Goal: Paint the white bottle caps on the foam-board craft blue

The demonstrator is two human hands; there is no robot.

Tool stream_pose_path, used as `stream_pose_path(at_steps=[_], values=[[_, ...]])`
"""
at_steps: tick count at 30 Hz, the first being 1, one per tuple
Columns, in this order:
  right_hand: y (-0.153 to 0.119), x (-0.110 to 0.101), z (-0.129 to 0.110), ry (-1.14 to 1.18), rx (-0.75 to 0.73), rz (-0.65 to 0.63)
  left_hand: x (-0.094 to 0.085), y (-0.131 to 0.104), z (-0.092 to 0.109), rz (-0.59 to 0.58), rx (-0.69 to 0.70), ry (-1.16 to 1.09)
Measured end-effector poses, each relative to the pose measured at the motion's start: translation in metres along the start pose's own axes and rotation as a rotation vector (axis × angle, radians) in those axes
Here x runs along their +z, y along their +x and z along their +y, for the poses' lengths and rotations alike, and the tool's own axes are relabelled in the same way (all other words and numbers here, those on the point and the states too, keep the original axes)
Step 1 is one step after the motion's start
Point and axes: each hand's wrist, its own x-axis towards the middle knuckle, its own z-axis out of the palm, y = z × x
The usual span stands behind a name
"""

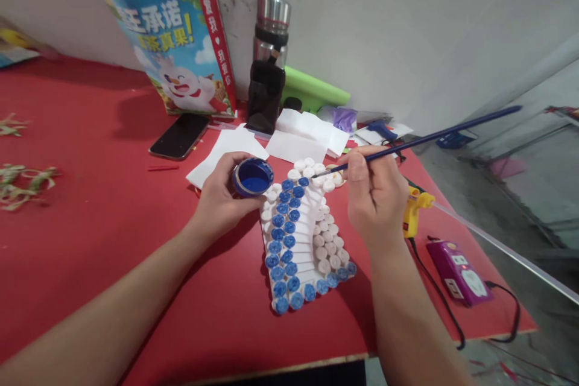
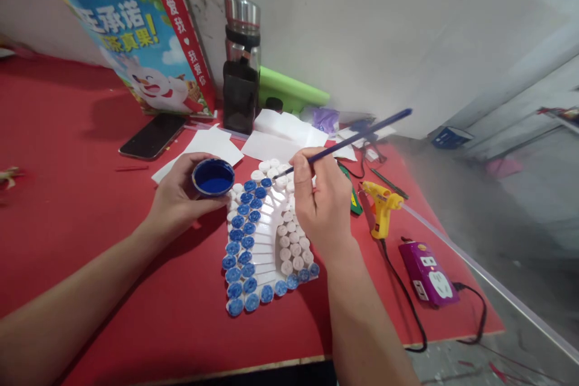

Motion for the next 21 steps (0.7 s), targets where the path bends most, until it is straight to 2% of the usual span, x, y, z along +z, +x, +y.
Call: stream_pose_path(at_steps=[3, 16, 21], values=[[-0.0003, 0.0009, -0.0001, -0.009, -0.022, 0.024, -0.0004, 0.0000, -0.0007, 0.003, -0.001, 0.001], [0.0005, 0.0004, -0.0044, 0.004, -0.023, -0.071, -0.0014, 0.0012, -0.0031, 0.003, 0.040, 0.035], [-0.0006, 0.0002, -0.0061, 0.010, -0.007, 0.001, -0.0012, 0.0013, -0.0026, 0.003, 0.040, 0.033]])
